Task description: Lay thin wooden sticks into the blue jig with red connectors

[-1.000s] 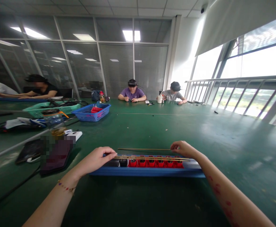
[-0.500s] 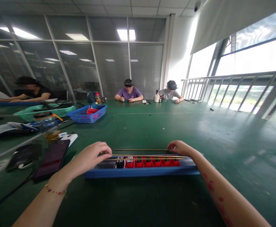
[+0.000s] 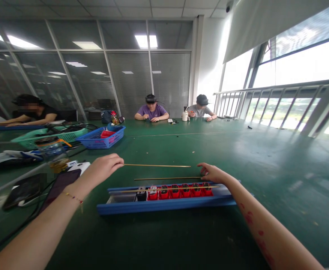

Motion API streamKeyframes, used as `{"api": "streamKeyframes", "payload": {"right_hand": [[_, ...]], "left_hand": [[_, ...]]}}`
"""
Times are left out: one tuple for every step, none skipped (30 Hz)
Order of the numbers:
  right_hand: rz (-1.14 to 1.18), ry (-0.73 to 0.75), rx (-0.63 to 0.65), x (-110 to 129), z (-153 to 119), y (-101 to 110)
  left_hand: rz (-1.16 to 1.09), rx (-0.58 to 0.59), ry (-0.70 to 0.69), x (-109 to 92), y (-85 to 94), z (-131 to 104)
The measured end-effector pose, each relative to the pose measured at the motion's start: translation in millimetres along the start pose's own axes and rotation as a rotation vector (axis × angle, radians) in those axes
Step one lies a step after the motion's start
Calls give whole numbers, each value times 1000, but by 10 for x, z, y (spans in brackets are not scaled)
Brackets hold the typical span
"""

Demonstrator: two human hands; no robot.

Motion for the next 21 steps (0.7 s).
{"api": "streamKeyframes", "payload": {"right_hand": [[-14, 10, -11, 10, -6, 8], [-28, 29, -17, 26, -13, 18], [-46, 55, -19, 44, -20, 29], [-66, 85, -16, 63, -27, 39], [-88, 113, -10, 81, -32, 47], [-110, 132, -3, 96, -34, 53], [-130, 142, 8, 107, -33, 56], [-147, 140, 21, 113, -30, 55], [-158, 132, 33, 115, -25, 52], [-165, 121, 41, 113, -19, 47], [-169, 113, 43, 110, -14, 41], [-171, 107, 38, 107, -9, 36], [-172, 105, 28, 105, -6, 33], [-174, 103, 15, 105, -5, 31], [-179, 101, 7, 108, -6, 32], [-186, 99, 6, 113, -9, 34], [-196, 98, 10, 120, -13, 38], [-206, 98, 17, 129, -19, 44], [-215, 102, 24, 141, -25, 51], [-223, 106, 28, 152, -32, 58], [-229, 108, 30, 165, -39, 65]], "left_hand": [[-31, 40, 5, 16, -85, 39], [-65, 77, 16, 22, -168, 79], [-100, 109, 28, 19, -248, 120], [-132, 135, 36, 10, -322, 161], [-160, 156, 39, -4, -390, 201], [-184, 175, 37, -22, -452, 239], [-204, 191, 30, -42, -510, 275], [-221, 204, 22, -63, -562, 308], [-241, 219, 17, -84, -611, 338], [-262, 233, 12, -106, -656, 365], [-285, 249, 7, -129, -697, 389], [-309, 264, 1, -152, -733, 411], [-334, 280, -5, -175, -762, 430], [-359, 296, -10, -199, -782, 446], [-382, 311, -14, -222, -792, 458], [-402, 321, -13, -245, -787, 468], [-417, 325, -9, -269, -767, 474], [-426, 325, -4, -296, -729, 475], [-433, 316, 5, -326, -674, 471], [-444, 301, 14, -362, -601, 461], [-453, 287, 19, -405, -515, 445]]}}
Point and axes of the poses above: each hand's wrist, its own z-axis towards the middle knuckle, its own y-axis out of the back of the hand, x = y × z, the point moved 1 cm from there along z, towards the middle knuckle, and after that the axes turned 13 degrees about -y, right-handed, at the moved point
